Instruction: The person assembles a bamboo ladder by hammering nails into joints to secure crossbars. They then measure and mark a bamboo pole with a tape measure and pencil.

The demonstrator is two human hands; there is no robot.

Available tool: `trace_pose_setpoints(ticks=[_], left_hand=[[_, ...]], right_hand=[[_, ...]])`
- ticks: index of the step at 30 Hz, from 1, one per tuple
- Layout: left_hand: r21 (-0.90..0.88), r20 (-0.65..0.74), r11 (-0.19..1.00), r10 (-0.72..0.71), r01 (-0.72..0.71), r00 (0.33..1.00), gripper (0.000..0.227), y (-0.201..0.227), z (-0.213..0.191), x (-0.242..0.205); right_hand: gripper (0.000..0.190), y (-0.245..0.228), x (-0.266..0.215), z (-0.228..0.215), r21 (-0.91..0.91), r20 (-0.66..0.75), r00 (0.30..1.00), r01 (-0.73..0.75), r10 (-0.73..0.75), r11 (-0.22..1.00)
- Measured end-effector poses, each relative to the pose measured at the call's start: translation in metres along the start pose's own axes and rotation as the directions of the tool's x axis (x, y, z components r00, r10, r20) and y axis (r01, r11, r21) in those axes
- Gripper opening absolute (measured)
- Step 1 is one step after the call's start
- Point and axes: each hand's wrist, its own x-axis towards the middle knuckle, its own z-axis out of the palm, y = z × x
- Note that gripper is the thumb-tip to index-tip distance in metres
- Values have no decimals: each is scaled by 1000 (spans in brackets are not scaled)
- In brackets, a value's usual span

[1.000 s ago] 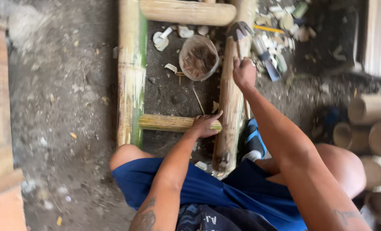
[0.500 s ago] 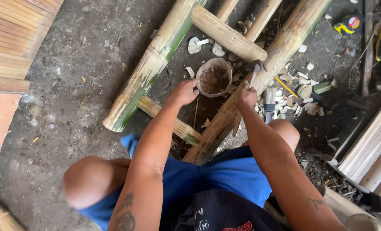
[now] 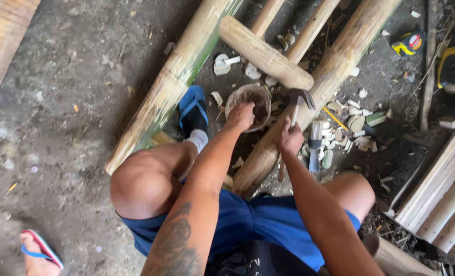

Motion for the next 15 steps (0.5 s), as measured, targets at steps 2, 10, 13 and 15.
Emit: trace_pose_setpoints(ticks=[2, 10, 13, 15], left_hand=[[111, -123, 991, 95, -82, 988, 30, -8, 27, 30], [484, 358, 769, 260, -417, 897, 29, -38, 86, 97], [383, 311, 787, 382, -483, 870, 30, -22, 79, 114], [422, 347, 742, 398, -521, 849, 30, -20, 66, 118]], right_hand=[[54, -8, -8, -4, -23, -12, 999, -33, 33, 999], [50, -29, -21, 8, -5, -64, 994, -87, 87, 996], [53, -23, -14, 5, -109, -73, 979, -197, 190, 974], [55, -19, -14, 11, -140, -115, 977, -192, 177, 971]])
